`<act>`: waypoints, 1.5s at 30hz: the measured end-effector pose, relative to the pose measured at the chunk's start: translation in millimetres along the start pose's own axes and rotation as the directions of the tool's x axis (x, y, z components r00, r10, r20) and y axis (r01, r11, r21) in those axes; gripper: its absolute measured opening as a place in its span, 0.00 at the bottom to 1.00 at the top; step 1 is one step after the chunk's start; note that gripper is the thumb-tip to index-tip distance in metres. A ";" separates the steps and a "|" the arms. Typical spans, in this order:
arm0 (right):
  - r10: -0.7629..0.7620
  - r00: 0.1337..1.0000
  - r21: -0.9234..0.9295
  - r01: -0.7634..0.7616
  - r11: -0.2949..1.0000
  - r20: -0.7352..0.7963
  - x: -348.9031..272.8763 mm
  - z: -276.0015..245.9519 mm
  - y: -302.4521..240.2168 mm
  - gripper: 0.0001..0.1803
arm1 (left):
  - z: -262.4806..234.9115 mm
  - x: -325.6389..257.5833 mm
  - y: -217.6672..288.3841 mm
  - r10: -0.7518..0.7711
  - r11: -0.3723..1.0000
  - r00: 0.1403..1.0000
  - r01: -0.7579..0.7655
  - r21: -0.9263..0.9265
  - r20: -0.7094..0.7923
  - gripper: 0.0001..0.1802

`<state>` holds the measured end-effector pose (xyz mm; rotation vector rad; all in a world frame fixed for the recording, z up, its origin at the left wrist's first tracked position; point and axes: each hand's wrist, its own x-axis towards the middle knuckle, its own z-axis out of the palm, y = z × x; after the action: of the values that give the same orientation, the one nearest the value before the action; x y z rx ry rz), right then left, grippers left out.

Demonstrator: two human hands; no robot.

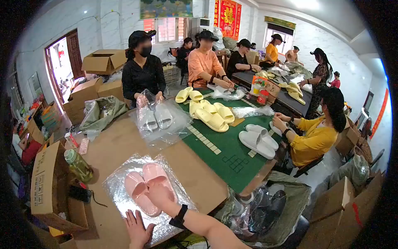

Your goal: Packing slippers into plastic bags and placing them into larger containers in a workshop setting.

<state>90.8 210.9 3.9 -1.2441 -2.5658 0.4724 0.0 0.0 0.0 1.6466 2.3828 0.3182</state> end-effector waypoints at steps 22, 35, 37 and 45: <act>0.048 0.996 0.038 -0.045 0.998 -0.075 27.7 1.2 -12.0 0.27 | 3.0 1.6 -0.4 0.011 0.989 0.995 -0.026 -0.148 -0.097 0.59; 0.137 0.983 0.133 -0.121 0.984 -0.119 24.7 -6.5 -11.9 0.20 | 11.6 -1.6 -3.8 -0.021 0.995 0.996 0.012 -0.097 -0.086 0.66; 0.113 0.982 0.206 -0.081 0.975 -0.152 25.8 -6.9 -8.8 0.19 | 12.9 0.5 -4.2 -0.035 0.998 0.995 0.030 -0.058 -0.093 0.66; 0.176 0.964 0.226 -0.129 0.965 -0.200 16.4 -27.3 35.7 0.17 | 9.2 3.8 0.1 0.025 0.999 0.989 -0.028 -0.017 -0.143 0.67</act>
<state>116.1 249.6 16.2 -1.3411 -2.1846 0.5875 1.6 4.1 -8.9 1.7016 2.4530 0.4772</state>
